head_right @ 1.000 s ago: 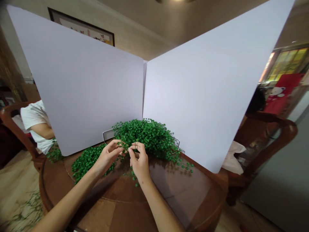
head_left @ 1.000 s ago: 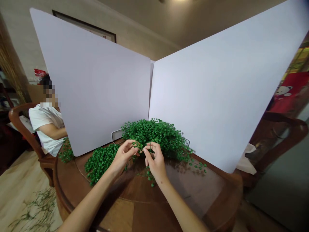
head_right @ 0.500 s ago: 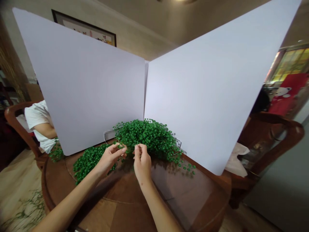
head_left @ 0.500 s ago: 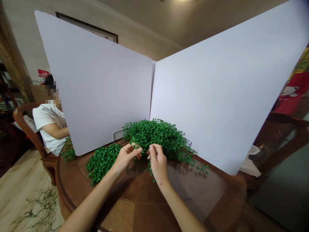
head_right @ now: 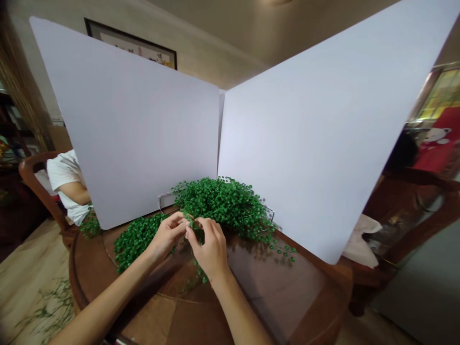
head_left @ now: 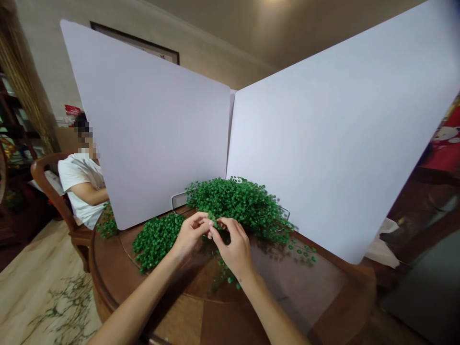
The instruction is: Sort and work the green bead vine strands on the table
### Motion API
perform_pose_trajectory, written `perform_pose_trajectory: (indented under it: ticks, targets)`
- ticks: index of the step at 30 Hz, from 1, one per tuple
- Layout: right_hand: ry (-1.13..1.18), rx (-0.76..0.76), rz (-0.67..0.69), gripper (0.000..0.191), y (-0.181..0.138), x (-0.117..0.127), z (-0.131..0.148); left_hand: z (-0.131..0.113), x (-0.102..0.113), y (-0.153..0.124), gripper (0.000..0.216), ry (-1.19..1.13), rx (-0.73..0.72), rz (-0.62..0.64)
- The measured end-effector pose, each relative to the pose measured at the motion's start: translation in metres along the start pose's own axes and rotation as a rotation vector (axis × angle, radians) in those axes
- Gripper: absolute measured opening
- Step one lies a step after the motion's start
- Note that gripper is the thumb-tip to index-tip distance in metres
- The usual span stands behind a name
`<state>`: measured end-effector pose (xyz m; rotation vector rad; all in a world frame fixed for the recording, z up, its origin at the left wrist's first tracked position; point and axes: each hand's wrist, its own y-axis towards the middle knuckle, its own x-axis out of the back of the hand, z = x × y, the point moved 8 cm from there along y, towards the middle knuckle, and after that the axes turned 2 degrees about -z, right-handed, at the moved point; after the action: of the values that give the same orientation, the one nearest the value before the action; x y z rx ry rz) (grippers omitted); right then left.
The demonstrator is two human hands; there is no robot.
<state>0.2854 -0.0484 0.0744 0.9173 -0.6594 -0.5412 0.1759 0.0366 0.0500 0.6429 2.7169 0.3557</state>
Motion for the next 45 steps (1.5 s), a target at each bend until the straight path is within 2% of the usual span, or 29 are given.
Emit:
perform_pose_trajectory:
  ticks: [3, 7, 13, 18, 22, 25, 30, 38, 45]
  targets:
    - [0.071, 0.009, 0.068, 0.013, 0.001, -0.006, -0.004, 0.003, 0.001, 0.001, 0.032, -0.016, 0.002, 0.008]
    - [0.131, -0.015, 0.018, 0.013, 0.001, -0.002, -0.011, 0.006, 0.001, 0.000, 0.031, -0.043, 0.022, 0.026]
    - [0.113, 0.000, -0.009, 0.011, 0.001, 0.001, -0.011, 0.006, -0.001, -0.001, 0.027, 0.048, 0.059, 0.077]
    - [0.044, 0.037, 0.015, 0.013, -0.001, -0.002, -0.008, -0.005, -0.002, -0.002, 0.030, 0.203, -0.024, 0.079]
    - [0.034, -0.032, -0.025, 0.014, 0.000, 0.003, -0.017, -0.014, -0.018, -0.011, 0.028, 0.306, -0.135, 0.191]
    - [0.048, -0.072, -0.065, 0.013, 0.003, 0.011, -0.025, -0.010, -0.029, -0.015, 0.026, 0.341, -0.144, 0.276]
    - [0.129, 0.005, -0.013, 0.010, 0.005, 0.014, -0.017, -0.006, -0.013, -0.006, 0.023, 0.282, -0.149, 0.118]
    - [0.162, 0.021, 0.055, 0.013, 0.004, 0.008, -0.010, -0.008, -0.014, -0.008, 0.022, 0.254, -0.142, 0.124]
    - [0.049, 0.124, 0.055, 0.013, 0.001, 0.007, -0.004, -0.007, -0.013, -0.010, 0.026, 0.265, -0.179, 0.119]
